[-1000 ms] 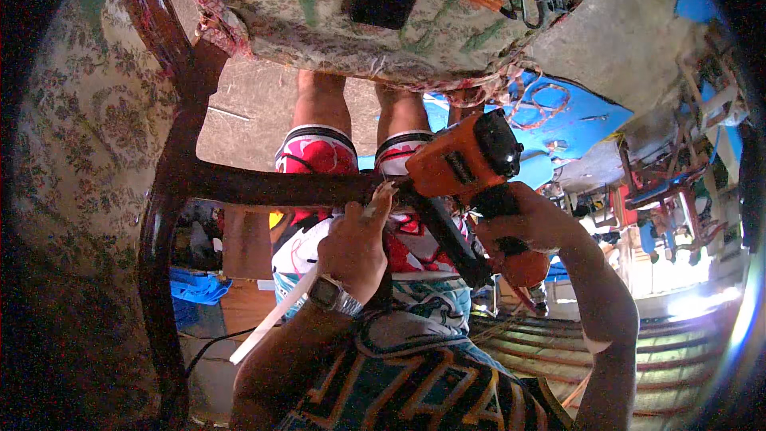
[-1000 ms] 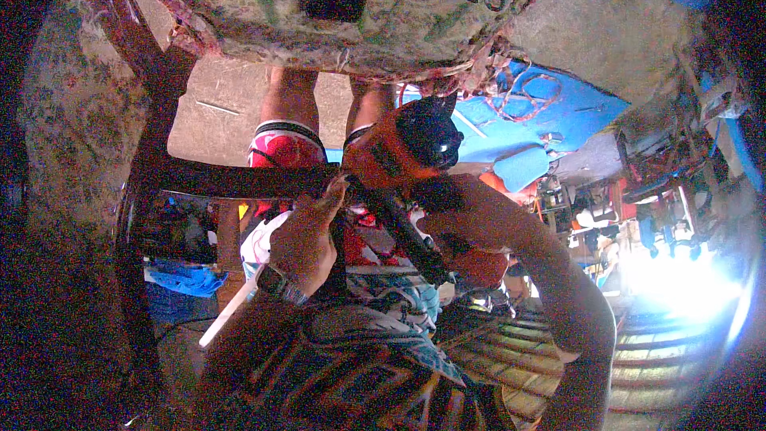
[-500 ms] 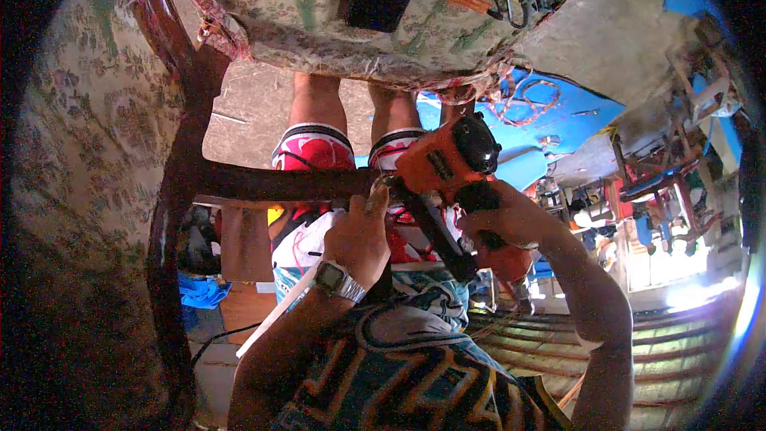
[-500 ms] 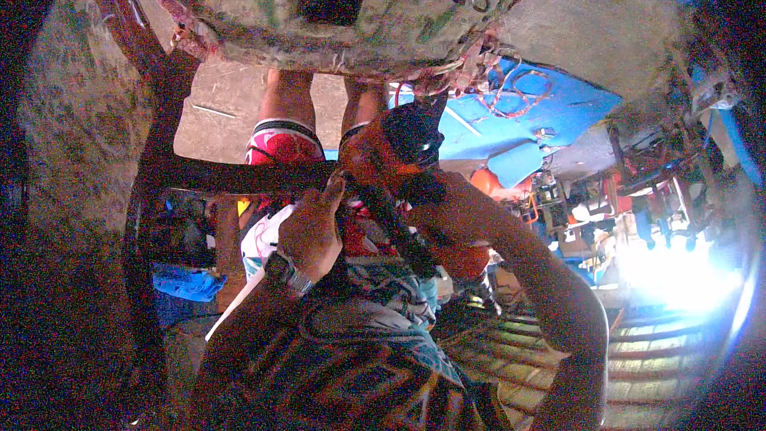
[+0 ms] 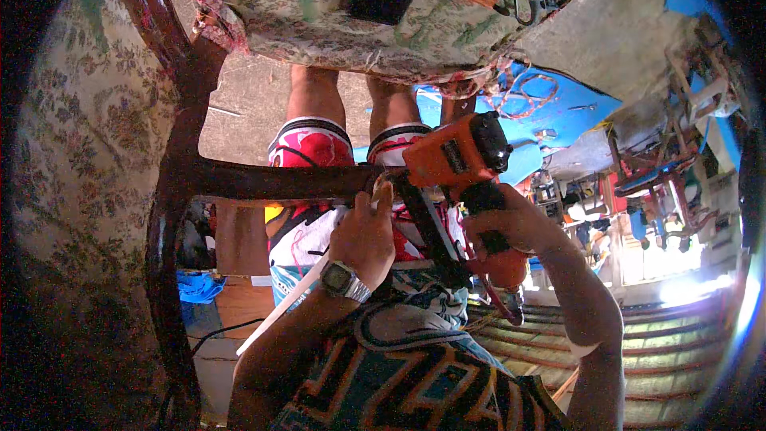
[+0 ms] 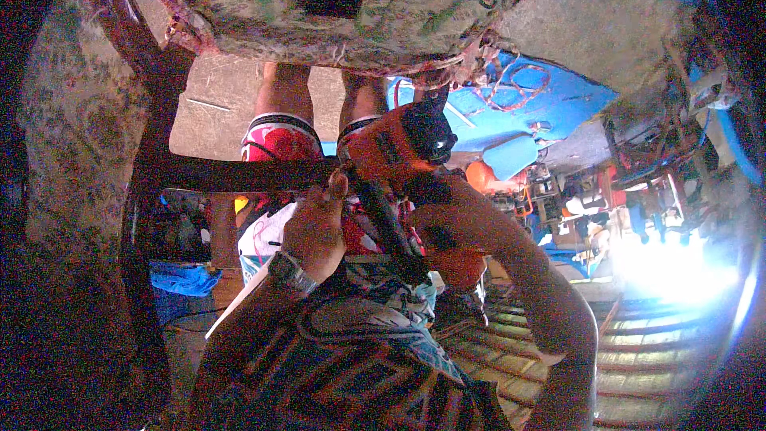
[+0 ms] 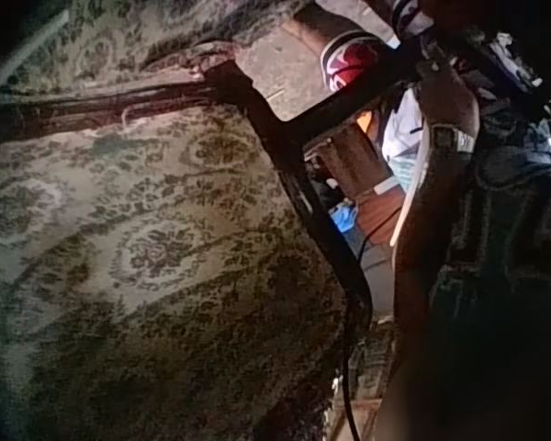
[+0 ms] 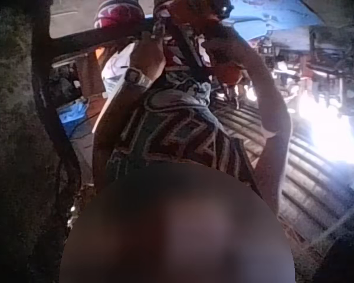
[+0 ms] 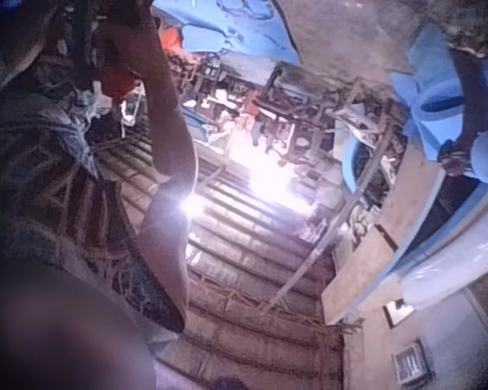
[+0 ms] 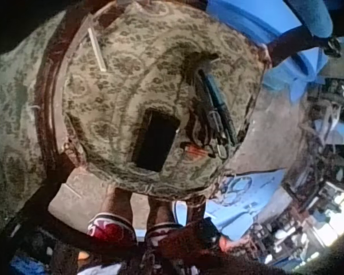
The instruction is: Secure fabric trim to the arm of a wooden chair using a pneumatic stapler.
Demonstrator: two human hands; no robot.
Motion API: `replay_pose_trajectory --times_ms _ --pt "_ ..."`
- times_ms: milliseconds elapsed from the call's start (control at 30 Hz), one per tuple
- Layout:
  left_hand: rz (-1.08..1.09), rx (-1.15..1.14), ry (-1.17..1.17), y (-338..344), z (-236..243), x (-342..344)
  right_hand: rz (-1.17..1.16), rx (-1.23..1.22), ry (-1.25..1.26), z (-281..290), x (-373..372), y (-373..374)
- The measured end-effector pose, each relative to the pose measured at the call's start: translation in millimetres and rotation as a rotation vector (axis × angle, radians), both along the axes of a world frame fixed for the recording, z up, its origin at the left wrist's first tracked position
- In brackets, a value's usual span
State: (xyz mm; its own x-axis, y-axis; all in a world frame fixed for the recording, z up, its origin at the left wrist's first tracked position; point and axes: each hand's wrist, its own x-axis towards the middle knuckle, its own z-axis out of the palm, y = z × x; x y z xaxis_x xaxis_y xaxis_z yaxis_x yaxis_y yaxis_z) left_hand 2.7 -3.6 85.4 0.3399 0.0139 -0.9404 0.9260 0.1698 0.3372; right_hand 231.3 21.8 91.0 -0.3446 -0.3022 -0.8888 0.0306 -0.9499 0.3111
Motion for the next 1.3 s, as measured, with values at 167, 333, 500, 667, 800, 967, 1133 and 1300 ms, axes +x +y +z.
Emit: replay_pose_trajectory --times_ms 167,333,500,667,800,967,1133,1300 --pt "-0.006 0.002 -0.003 2 4 -2 0.209 0.001 0.038 -2 -11 27" --pt "-0.004 0.025 -0.028 0 5 -4 0.228 0.100 0.062 1 -14 31" --pt "-0.021 0.098 -0.056 -6 1 -4 0.281 0.035 0.001 0 -11 23" --pt "-0.063 0.024 -0.054 0 1 -3 0.198 -0.107 -0.148 5 10 23" --pt "-0.019 0.003 -0.034 3 1 -3 0.152 -0.071 -0.062 6 2 26" --pt "-0.024 -0.024 -0.032 4 3 -2 0.203 0.043 0.025 4 -11 27" --pt "0.022 0.021 -0.044 -5 1 -2 0.111 -0.013 -0.028 3 -8 16" --pt "0.008 0.048 -0.053 -5 1 -1 0.287 0.029 0.017 1 -12 28"
